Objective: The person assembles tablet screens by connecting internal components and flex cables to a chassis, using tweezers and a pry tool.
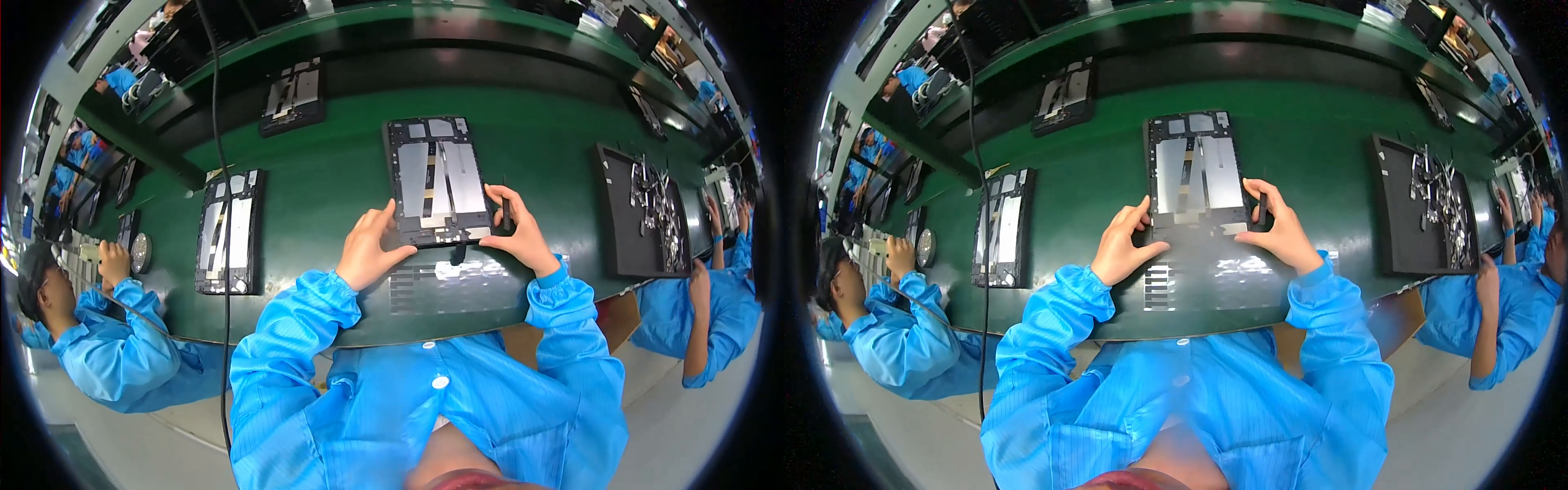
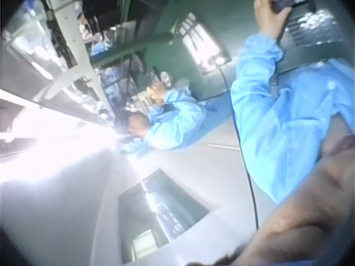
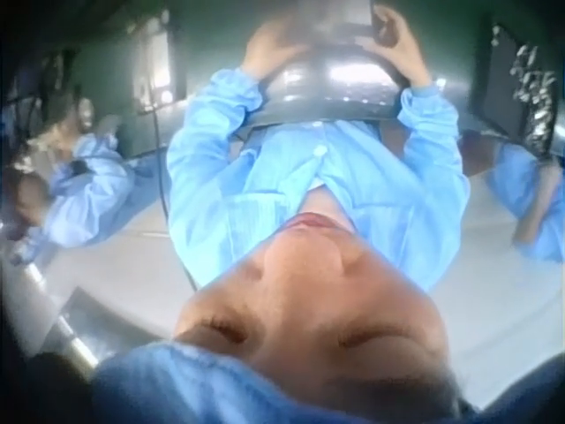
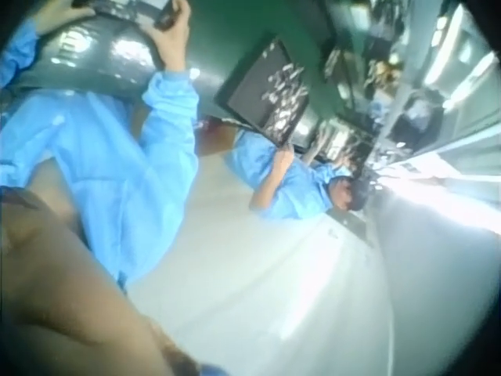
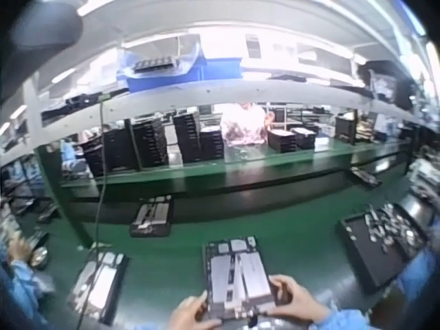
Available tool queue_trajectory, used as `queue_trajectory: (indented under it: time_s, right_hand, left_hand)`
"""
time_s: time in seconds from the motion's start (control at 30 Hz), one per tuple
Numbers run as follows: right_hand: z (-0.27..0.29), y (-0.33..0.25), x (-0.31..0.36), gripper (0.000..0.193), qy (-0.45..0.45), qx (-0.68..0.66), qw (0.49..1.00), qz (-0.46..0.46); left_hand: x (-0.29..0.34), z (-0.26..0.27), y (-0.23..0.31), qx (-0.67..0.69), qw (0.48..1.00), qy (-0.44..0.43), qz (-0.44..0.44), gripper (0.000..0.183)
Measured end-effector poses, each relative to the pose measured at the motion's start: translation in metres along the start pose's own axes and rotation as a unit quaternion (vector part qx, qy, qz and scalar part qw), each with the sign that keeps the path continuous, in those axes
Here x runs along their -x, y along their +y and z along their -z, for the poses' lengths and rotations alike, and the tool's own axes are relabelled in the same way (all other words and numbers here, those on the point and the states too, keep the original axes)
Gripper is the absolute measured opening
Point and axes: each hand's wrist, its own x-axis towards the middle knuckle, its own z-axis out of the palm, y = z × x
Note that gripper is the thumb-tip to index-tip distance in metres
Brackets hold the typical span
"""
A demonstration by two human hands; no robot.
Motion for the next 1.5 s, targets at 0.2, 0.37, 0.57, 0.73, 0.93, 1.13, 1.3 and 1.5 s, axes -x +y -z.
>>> queue_trajectory:
  time_s: [0.2,0.37,0.57,0.73,0.93,1.13,1.3,1.5]
  right_hand:
    - [0.001,0.003,0.004,0.079,0.022,-0.020,0.999,0.012]
    - [0.003,0.005,0.005,0.074,0.032,-0.030,0.999,0.014]
    - [0.001,-0.008,0.001,0.061,0.125,0.025,0.984,0.121]
    - [-0.037,-0.050,-0.011,0.035,0.010,0.158,0.970,0.184]
    - [-0.071,-0.061,-0.035,0.037,-0.129,0.134,0.969,0.163]
    - [-0.067,-0.051,-0.029,0.038,-0.117,0.095,0.980,0.133]
    - [-0.072,-0.042,-0.032,0.039,-0.077,0.067,0.984,0.148]
    - [-0.073,-0.048,-0.031,0.039,-0.079,0.072,0.986,0.129]
  left_hand:
    - [0.009,-0.006,0.008,-0.002,0.999,0.036,-0.001,0.088]
    - [0.007,-0.008,0.007,0.000,0.999,0.041,-0.016,0.089]
    - [0.010,0.001,0.030,-0.093,0.980,0.119,-0.126,0.054]
    - [0.005,-0.012,0.035,-0.097,0.978,0.114,-0.147,0.022]
    - [0.006,-0.008,0.028,0.002,0.989,0.105,-0.105,0.015]
    - [0.001,-0.008,0.025,0.085,0.990,0.090,-0.069,0.019]
    - [-0.003,-0.003,0.025,0.108,0.989,0.088,-0.043,0.024]
    - [0.002,-0.006,0.020,0.082,0.992,0.082,-0.051,0.017]
